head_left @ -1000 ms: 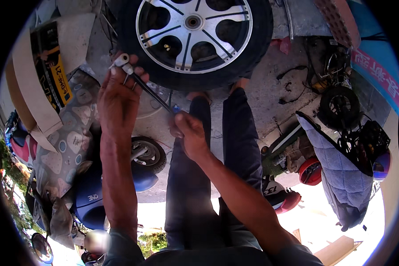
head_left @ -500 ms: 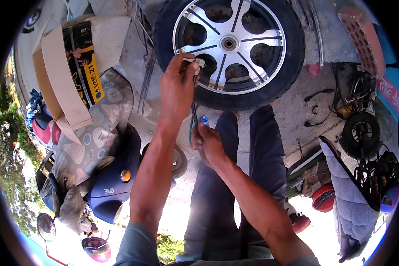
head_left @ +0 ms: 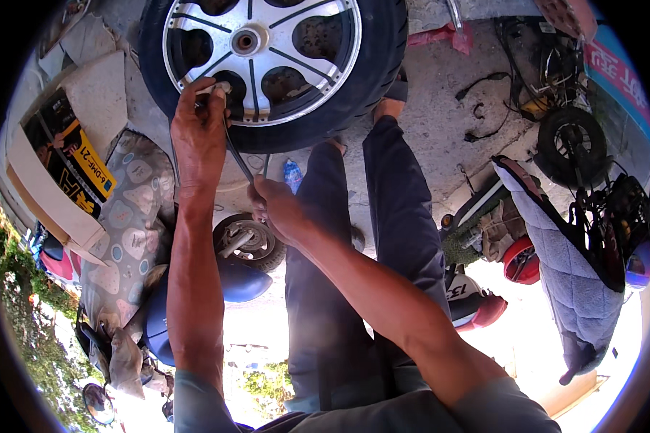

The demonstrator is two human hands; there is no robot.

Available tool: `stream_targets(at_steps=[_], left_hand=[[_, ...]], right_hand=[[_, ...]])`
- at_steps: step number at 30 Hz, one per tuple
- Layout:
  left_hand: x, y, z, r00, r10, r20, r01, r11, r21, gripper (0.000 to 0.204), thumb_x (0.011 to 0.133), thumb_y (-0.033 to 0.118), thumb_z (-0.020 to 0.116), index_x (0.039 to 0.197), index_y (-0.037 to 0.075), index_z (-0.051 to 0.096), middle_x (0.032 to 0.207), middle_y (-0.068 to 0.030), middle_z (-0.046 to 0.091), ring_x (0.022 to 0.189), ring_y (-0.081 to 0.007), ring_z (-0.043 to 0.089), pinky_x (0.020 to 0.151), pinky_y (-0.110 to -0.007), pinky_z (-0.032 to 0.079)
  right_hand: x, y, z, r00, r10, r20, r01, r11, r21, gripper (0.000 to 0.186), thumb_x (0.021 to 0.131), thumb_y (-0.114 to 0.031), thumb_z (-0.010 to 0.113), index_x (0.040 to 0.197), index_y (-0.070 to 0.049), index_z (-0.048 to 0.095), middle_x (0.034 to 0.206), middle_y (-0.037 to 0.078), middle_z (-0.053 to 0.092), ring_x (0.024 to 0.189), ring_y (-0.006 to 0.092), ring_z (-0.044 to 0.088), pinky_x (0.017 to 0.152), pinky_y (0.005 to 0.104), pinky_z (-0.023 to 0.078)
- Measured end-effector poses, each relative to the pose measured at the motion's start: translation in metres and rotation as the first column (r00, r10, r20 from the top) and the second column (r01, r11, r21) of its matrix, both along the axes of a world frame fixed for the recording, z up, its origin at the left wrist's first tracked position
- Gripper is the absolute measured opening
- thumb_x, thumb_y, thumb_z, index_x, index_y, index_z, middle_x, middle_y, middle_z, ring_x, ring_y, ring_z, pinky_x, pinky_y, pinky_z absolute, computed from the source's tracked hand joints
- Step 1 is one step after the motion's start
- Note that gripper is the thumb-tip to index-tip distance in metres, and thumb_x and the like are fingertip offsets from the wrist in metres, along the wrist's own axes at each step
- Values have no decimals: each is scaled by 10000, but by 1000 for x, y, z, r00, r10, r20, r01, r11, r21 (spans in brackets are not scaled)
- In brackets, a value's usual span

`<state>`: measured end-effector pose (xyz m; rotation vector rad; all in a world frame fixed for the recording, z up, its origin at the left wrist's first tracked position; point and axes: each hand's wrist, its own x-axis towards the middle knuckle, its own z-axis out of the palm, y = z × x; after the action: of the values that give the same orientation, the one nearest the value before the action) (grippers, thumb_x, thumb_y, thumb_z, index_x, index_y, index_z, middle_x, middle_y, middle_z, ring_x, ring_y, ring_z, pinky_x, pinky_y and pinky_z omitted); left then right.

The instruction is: The person fits a motorcycle tire onto a wheel rim and uses a compressed air hose to inflate it. They check the valve stem and rotate the wheel by hand to ensure the tire beads are properly seated around the rim.

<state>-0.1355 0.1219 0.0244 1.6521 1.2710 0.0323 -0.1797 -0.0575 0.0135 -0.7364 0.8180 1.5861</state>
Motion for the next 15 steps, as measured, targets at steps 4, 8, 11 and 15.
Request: stream_targets(at_steps=[4, 8, 11, 15], left_hand=[[7, 4, 5, 991, -72, -113, 80, 994, 70, 275, 1028, 173, 644, 1259, 24, 654, 948, -60, 709, 771, -90, 621, 665, -233, 495], [11, -3, 1, 988, -65, -138, 62, 998, -30, 420, 1071, 354, 552, 1313, 24, 646, 998, -83, 715, 832, -112, 626, 714, -255, 495], [15, 1, 13, 981, -57, -186, 36, 993, -113, 554, 1082, 477, 474, 1368, 25, 621, 1077, -109, 707, 929, -155, 638, 813, -297, 517], [11, 9, 22, 995, 70, -77, -94, 925, -367, 576, 1084, 491, 463, 1431, 48, 585, 1211, -118, 672, 1112, -196, 613, 992, -345, 475]], right_hand=[[-12, 6, -2, 992, -106, -74, 102, 993, -51, 432, 1067, -448, 530, 815, -97, 564, 624, -52, 421, 526, 71, 378, 529, 260, 338], [-15, 6, -4, 986, -130, -101, 124, 990, -70, 422, 1071, -439, 517, 815, -106, 557, 620, -57, 415, 521, 76, 371, 539, 271, 336], [-15, 8, -1, 986, -145, -87, 139, 988, -74, 418, 1074, -435, 508, 815, -111, 555, 615, -61, 408, 520, 79, 370, 541, 279, 336], [-17, 4, -5, 979, -184, -92, 179, 982, -61, 419, 1074, -440, 501, 814, -115, 552, 609, -63, 403, 520, 81, 371, 540, 284, 338]])
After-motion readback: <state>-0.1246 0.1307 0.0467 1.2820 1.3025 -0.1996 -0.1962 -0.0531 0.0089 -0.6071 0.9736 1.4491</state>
